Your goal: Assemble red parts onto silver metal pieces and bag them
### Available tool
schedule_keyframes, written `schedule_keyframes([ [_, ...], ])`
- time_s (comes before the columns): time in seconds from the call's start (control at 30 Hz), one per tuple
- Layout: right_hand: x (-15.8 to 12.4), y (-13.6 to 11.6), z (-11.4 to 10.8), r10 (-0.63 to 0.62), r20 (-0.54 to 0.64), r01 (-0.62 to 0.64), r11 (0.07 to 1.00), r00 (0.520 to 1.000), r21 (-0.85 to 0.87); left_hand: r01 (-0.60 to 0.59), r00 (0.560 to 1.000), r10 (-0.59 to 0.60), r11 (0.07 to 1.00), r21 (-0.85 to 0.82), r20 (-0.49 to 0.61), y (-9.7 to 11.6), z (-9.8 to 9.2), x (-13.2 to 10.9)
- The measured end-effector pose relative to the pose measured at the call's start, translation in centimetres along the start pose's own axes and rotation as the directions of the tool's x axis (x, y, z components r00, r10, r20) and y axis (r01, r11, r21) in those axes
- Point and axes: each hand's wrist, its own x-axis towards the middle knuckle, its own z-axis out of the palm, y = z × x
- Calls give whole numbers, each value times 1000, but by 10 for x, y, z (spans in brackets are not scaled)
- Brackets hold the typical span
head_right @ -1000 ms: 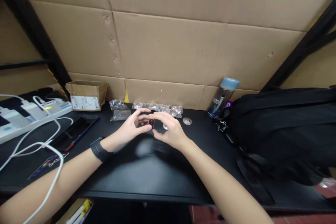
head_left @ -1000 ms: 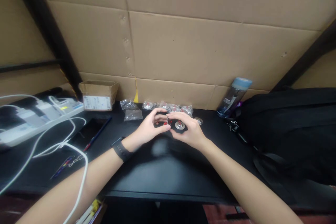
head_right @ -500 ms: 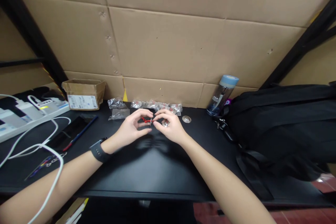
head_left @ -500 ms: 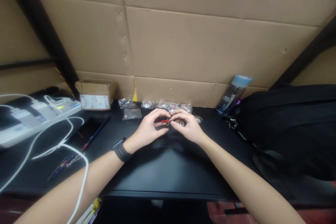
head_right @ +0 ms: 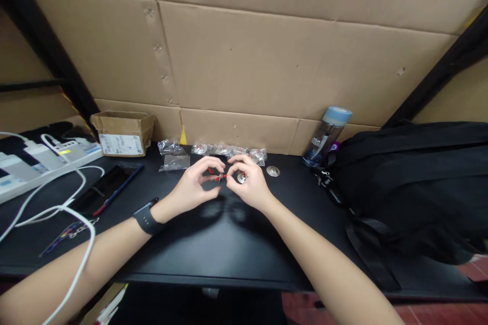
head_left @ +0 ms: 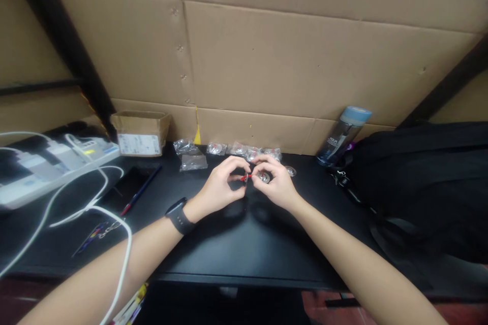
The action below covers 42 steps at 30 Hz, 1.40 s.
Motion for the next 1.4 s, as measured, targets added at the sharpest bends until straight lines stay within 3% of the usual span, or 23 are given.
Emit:
schedule_keyframes([
  [0.33,5,-1,-13,19,3,-19,999,1000,-32,58,998,-59,997,56,3,-6,3,1],
  [0.5,6,7,-17,-11,18,13,994,1000,-112,24,996,-40,979,203,77,-13,-1,0],
  [0.63,8,18,-26,-35,110,66,956,993,-286,-40,985,-17,944,327,171,-18,-7,0],
  [0.87,11,36,-52,100,174,1,865,980,-502,-105,931,-57,904,414,361,-26,-10,-3],
  [1.07,12,53,-67,263,234,-76,801,936,-594,-105,923,-66,903,416,378,-31,-10,-5],
  [1.27,13,57,-65,281,269,-80,814,921,-575,-115,926,-56,900,420,374,-35,-10,-5],
  [1.4,14,55,-68,284,261,-102,832,922,-545,-153,934,-42,849,506,354,-33,-4,-4],
])
